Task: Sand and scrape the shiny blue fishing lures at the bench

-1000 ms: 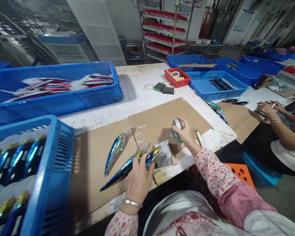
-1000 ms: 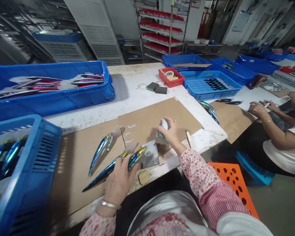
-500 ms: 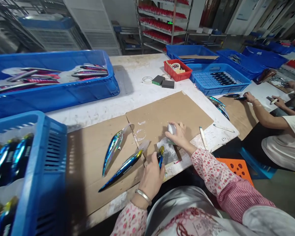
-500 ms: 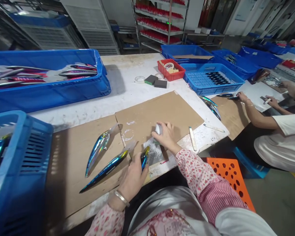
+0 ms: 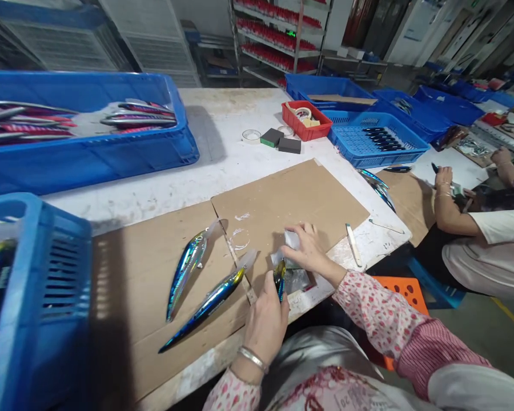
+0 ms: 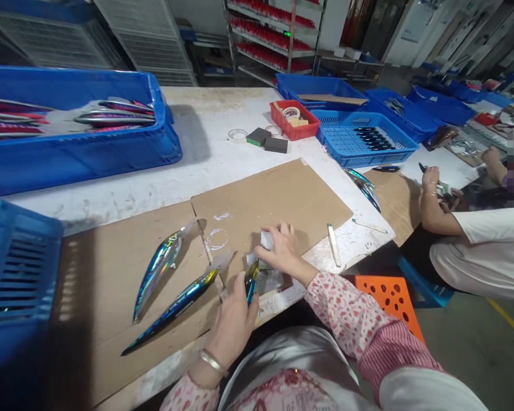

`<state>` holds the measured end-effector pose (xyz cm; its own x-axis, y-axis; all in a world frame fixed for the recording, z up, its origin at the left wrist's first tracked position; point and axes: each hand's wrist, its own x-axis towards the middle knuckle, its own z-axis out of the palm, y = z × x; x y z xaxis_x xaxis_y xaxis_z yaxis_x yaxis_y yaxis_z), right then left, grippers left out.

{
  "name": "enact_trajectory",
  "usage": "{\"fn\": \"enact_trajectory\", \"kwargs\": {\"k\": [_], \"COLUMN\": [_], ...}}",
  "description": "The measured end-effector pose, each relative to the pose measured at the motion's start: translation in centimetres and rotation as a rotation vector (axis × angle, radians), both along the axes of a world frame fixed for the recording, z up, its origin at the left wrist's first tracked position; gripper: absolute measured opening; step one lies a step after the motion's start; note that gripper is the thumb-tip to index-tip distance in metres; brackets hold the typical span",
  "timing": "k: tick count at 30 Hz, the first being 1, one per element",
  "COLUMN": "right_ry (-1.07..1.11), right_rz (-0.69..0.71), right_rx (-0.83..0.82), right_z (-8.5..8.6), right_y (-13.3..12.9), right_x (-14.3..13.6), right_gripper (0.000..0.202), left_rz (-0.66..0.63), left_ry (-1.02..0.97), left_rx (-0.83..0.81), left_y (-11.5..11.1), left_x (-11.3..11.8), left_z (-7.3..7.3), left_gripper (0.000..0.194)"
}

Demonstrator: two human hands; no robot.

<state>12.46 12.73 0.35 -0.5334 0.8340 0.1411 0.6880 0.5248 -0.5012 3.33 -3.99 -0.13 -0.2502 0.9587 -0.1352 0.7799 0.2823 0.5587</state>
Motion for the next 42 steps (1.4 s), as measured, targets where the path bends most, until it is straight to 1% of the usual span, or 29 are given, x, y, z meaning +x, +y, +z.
{"fn": "enact_trajectory", "kwargs": {"k": [4, 6, 8, 9, 12, 13, 15, 17, 20, 22, 25, 27, 30, 31, 35, 36, 38, 40, 42], "right_ry": [-0.055, -0.06, -0.06, -0.066, -0.091, -0.093, -0.079, -0.074, -0.097, -0.1, -0.09, -0.099, -0.106, -0.098, -0.06, -0.064, -0.085, -0.097, -0.086], "right_rz": [-0.086, -0.048, 0.009, 0.012, -0.06, -0.065, -0.024, 0.03, -0.007, -0.022, 0.07, 0.088, 0.013, 0.008, 0.113, 0.119, 0.088, 0.068, 0.112], "right_rx": [0.076, 0.079, 0.033, 0.017, 0.06, 0.083, 0.087, 0.052, 0.062, 0.087, 0.034, 0.008, 0.055, 0.068, 0.033, 0.037, 0.085, 0.138, 0.133], "right_z": [0.3, 0.4, 0.5, 0.6, 0.7, 0.7, 0.7, 0.7, 0.9, 1.1, 1.2, 1.2, 1.2, 1.2, 1.2, 1.2, 1.3, 1.4, 1.5], "right_y": [0.1, 0.0, 0.1, 0.1, 0.4, 0.4, 0.3, 0.2, 0.0, -0.2, -0.5, -0.3, -0.1, -0.2, -0.5, -0.5, -0.2, -0.2, -0.3], "right_x": [-0.2, -0.3, -0.4, -0.4, -0.6, -0.6, -0.7, -0.7, -0.7, -0.6, -0.3, -0.3, -0.3, -0.3, 0.2, 0.2, 0.2, 0.1, 0.2], "right_gripper": [0.047, 0.049, 0.049, 0.048, 0.046, 0.047, 0.049, 0.048, 0.046, 0.048, 0.048, 0.046, 0.045, 0.046, 0.047, 0.045, 0.044, 0.045, 0.047], "left_rz": [0.013, 0.004, -0.009, -0.009, -0.003, -0.005, -0.014, -0.015, 0.018, 0.02, -0.011, -0.013, 0.006, 0.01, -0.007, -0.013, -0.019, -0.012, -0.009], "left_ry": [-0.004, -0.019, -0.038, -0.042, -0.039, -0.038, -0.046, -0.058, -0.048, -0.039, -0.045, -0.044, -0.059, -0.068, -0.075, -0.07, -0.057, -0.045, -0.04], "left_rx": [0.008, 0.007, 0.007, 0.014, 0.022, 0.012, 0.0, 0.023, 0.063, 0.061, 0.073, 0.077, 0.054, 0.046, 0.057, 0.069, 0.082, 0.048, 0.007], "left_y": [-0.1, -0.1, -0.1, -0.1, 0.0, 0.0, 0.0, 0.0, 0.0, 0.0, -0.1, -0.1, -0.1, -0.1, -0.1, -0.1, -0.1, -0.1, -0.1], "left_x": [0.0, 0.0, -0.1, -0.1, -0.2, -0.2, -0.2, -0.2, -0.1, -0.1, -0.1, -0.1, -0.2, -0.2, -0.3, -0.4, -0.5, -0.5, -0.4], "left_z": [-0.1, -0.1, 0.0, 0.1, 0.4, 0.4, 0.4, 0.2, -0.1, -0.2, -0.1, 0.0, 0.1, 0.0, -0.2, -0.3, -0.2, -0.1, 0.0], "left_gripper": [0.051, 0.052, 0.053, 0.054, 0.054, 0.054, 0.053, 0.053, 0.053, 0.054, 0.055, 0.055, 0.055, 0.055, 0.053, 0.053, 0.053, 0.053, 0.053]}}
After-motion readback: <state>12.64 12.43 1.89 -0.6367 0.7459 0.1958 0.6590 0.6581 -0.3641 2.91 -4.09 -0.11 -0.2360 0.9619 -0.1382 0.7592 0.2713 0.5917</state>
